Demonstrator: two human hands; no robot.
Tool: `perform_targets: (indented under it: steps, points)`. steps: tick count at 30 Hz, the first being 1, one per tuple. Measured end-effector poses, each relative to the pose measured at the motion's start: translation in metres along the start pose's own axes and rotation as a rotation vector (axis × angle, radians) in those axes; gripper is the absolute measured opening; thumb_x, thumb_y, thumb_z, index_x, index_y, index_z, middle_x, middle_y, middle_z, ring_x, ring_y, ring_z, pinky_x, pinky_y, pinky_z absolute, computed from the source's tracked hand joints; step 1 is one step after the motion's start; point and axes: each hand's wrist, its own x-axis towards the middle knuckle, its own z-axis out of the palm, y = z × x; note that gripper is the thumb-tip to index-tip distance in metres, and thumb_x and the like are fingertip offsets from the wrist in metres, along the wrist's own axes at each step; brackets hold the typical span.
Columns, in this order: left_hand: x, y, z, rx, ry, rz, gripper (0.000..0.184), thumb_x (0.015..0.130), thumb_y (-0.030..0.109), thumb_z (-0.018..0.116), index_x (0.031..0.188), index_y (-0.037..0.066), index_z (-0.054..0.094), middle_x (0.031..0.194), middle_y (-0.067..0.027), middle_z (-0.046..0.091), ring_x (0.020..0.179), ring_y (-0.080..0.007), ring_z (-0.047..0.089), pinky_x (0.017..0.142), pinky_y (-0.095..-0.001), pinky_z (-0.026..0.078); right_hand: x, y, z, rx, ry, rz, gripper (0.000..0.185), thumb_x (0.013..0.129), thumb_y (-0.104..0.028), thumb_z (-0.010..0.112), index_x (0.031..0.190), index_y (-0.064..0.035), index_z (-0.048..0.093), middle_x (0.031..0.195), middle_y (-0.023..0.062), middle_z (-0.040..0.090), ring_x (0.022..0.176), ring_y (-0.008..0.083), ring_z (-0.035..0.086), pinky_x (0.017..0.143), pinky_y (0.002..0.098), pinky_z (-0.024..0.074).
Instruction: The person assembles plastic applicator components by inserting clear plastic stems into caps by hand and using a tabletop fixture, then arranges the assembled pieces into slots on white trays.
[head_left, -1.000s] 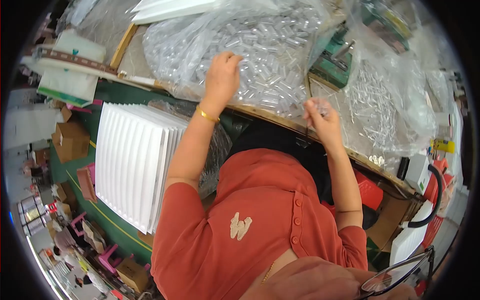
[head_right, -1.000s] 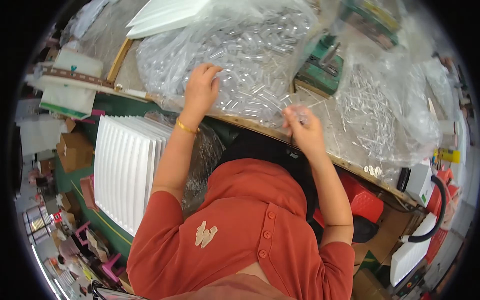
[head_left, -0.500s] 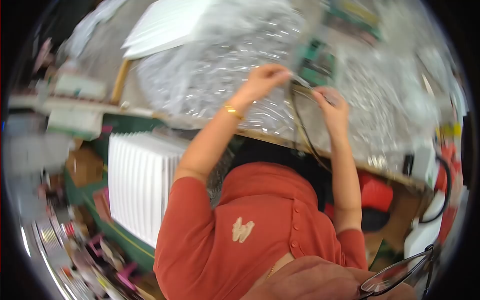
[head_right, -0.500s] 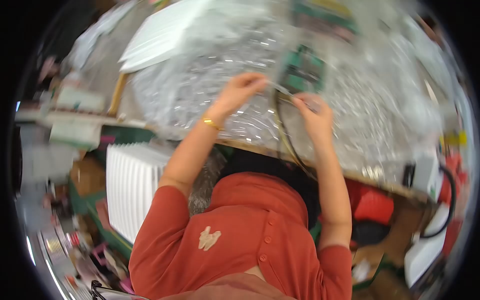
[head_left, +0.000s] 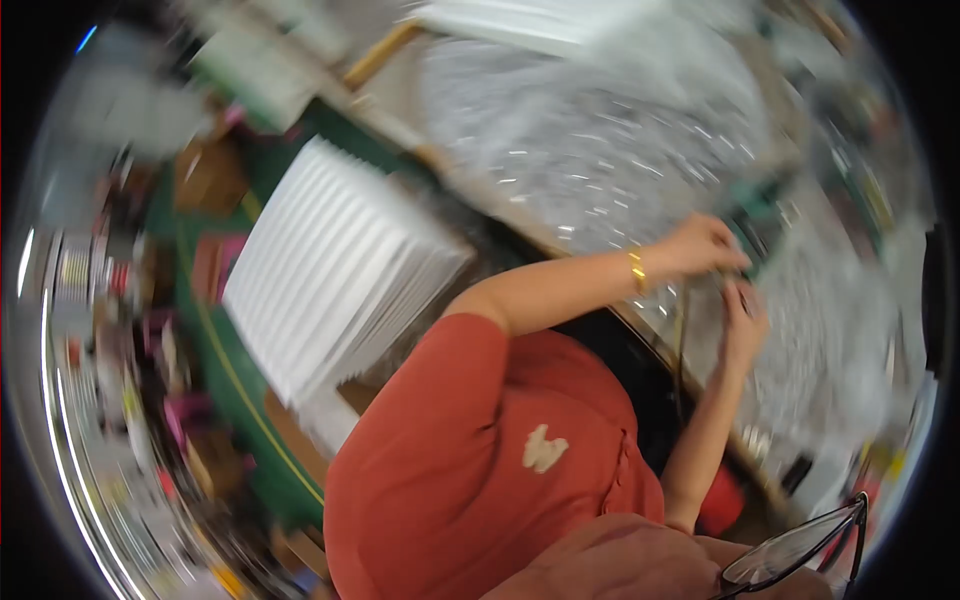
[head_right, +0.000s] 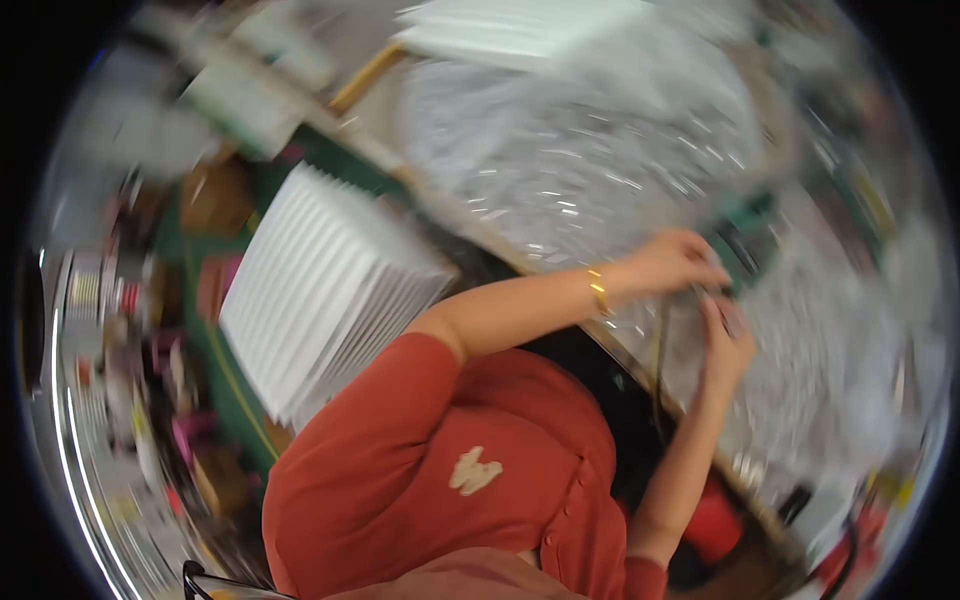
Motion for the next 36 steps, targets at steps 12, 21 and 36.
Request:
perform_targets:
  steps: [12,21,36]
  points:
    - [0.094,0.079,0.044,0.202,-0.049,0.34,0.013,0.07,0.01,0.069,0.077,0.001,0.063,0.072,-0.0023,0.06,0.065,-0.0115,0.054,0.061,-0.0246,0.044,0.07,-0.048,0.016,0.453,0.299,-0.168,0.017,0.074,-0.014,0.068,0.079,-0.0014,0.059,0.065,0.0013,0.056,0.054,0.0058,0.049,0.041,0.0181,0.0278]
    - [0.115,0.056,0.026,0.426,-0.156,0.543,0.029,0.064,0.019,0.075,0.085,0.002,0.065,0.079,-0.005,0.065,0.07,-0.0117,0.058,0.061,-0.0253,0.047,0.085,-0.009,0.008,0.392,0.403,-0.153,0.025,0.079,-0.021,0.065,0.092,-0.0006,0.057,0.07,0.0008,0.055,0.064,0.0059,0.049,0.043,0.0191,0.0313]
    - [0.102,0.06,-0.034,0.509,-0.099,0.397,0.024,0.073,0.016,0.064,0.091,0.002,0.059,0.084,-0.0072,0.061,0.077,-0.0133,0.057,0.071,-0.0267,0.045,0.028,0.006,-0.035,0.188,0.165,0.032,0.025,0.086,-0.022,0.055,0.099,-0.0015,0.057,0.061,-0.0027,0.048,0.05,0.0045,0.042,0.043,0.0174,0.0323]
